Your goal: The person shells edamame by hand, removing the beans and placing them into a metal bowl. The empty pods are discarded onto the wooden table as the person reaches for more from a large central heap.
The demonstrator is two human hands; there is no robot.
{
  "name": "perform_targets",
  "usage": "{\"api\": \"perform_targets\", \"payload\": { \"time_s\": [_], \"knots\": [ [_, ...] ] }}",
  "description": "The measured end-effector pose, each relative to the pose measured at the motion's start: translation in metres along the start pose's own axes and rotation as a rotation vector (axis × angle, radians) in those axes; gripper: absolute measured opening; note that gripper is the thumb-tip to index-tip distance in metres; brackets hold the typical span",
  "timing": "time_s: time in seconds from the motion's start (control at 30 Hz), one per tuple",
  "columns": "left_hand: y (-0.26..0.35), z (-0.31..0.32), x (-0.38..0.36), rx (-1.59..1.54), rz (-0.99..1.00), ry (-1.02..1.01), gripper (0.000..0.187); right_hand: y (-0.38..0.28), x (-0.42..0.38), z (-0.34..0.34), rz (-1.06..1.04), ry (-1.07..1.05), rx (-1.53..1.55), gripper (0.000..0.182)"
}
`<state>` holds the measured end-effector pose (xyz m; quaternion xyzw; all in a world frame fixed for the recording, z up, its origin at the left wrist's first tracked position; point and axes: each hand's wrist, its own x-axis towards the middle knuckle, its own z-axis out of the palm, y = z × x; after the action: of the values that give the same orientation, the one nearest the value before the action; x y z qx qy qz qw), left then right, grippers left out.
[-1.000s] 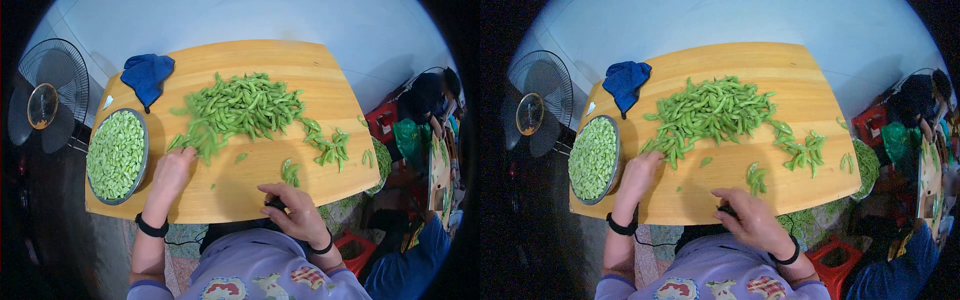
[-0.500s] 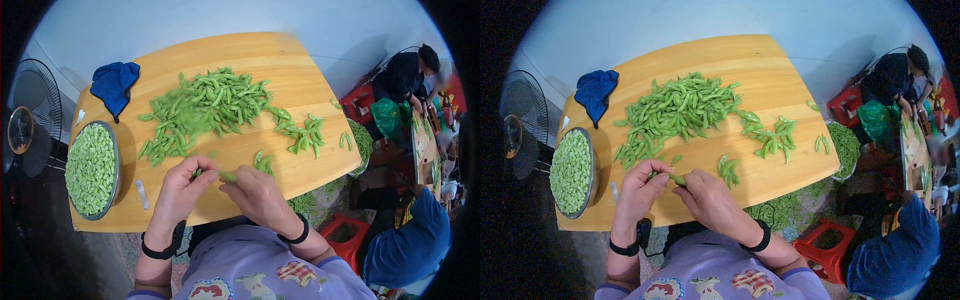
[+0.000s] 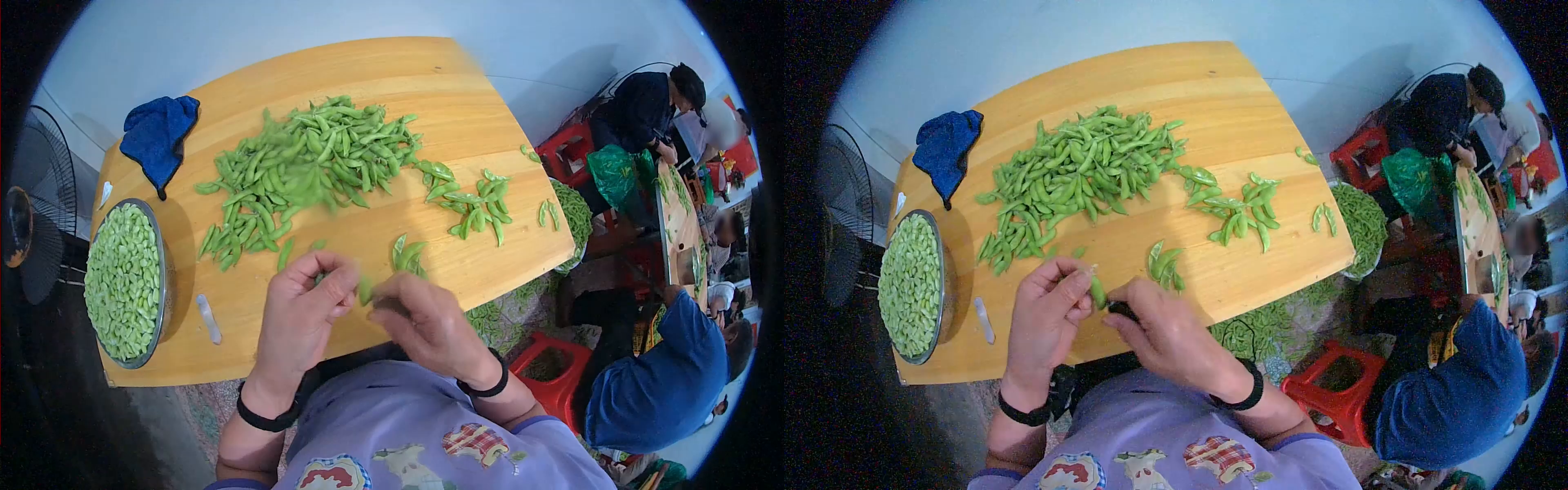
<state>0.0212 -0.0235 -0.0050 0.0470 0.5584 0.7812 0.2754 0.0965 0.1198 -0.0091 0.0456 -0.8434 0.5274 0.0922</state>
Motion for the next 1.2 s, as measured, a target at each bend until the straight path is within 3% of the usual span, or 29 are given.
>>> {"api": "perform_targets", "payload": {
  "time_s": [0.03, 0.13, 0.23, 0.37, 0.5, 0.57, 0.67, 0.73, 0.97, 1.07, 1.1, 1.17, 1.2],
  "knots": [
    [-0.002, 0.001, 0.000, -0.246, -0.085, -0.017, 0.006, 0.001, -0.002, 0.000, 0.003, 0.000, 0.001, 0.022],
    [-0.001, 0.000, 0.001, 0.022, 0.022, 0.025, 0.006, 0.005, -0.006, -0.008, 0.330, -0.084, 0.374, 0.021],
    [0.003, 0.002, 0.001, -0.028, -0.058, -0.032, 0.006, 0.007, -0.001, -0.021, 0.398, -0.168, 0.631, 0.020],
    [-0.006, 0.003, 0.004, 0.016, -0.052, -0.100, 0.005, 0.017, -0.003, -0.019, 0.195, -0.193, 0.518, 0.020],
    [-0.001, 0.013, 0.004, 0.109, -0.002, -0.102, 0.002, 0.010, -0.001, -0.025, 0.207, -0.181, 0.469, 0.020],
    [0.002, 0.016, 0.004, 0.143, 0.006, -0.112, 0.004, 0.009, -0.001, -0.029, 0.072, -0.154, 0.268, 0.020],
    [0.003, 0.020, 0.005, 0.212, 0.055, -0.124, 0.004, 0.013, -0.002, -0.030, 0.006, -0.125, 0.241, 0.019],
    [0.004, 0.022, 0.005, 0.337, 0.108, -0.122, 0.004, 0.010, -0.005, -0.032, 0.036, -0.130, 0.248, 0.019],
    [0.000, 0.025, 0.007, 0.329, 0.131, -0.165, 0.004, 0.011, -0.006, -0.034, 0.072, -0.101, 0.257, 0.015],
    [0.001, 0.025, 0.010, 0.252, 0.041, -0.201, 0.002, 0.009, -0.006, -0.034, 0.043, -0.076, 0.303, 0.013],
    [-0.003, 0.024, 0.011, 0.095, -0.016, -0.250, 0.002, 0.010, -0.008, -0.037, 0.043, -0.071, 0.300, 0.013],
    [-0.012, 0.023, 0.016, -0.064, -0.075, -0.304, 0.002, 0.013, -0.013, -0.042, 0.407, -0.184, 0.840, 0.011],
    [-0.017, 0.023, 0.019, -0.204, -0.099, -0.412, 0.003, 0.017, -0.013, -0.043, 0.405, -0.178, 0.836, 0.011]
  ]
}}
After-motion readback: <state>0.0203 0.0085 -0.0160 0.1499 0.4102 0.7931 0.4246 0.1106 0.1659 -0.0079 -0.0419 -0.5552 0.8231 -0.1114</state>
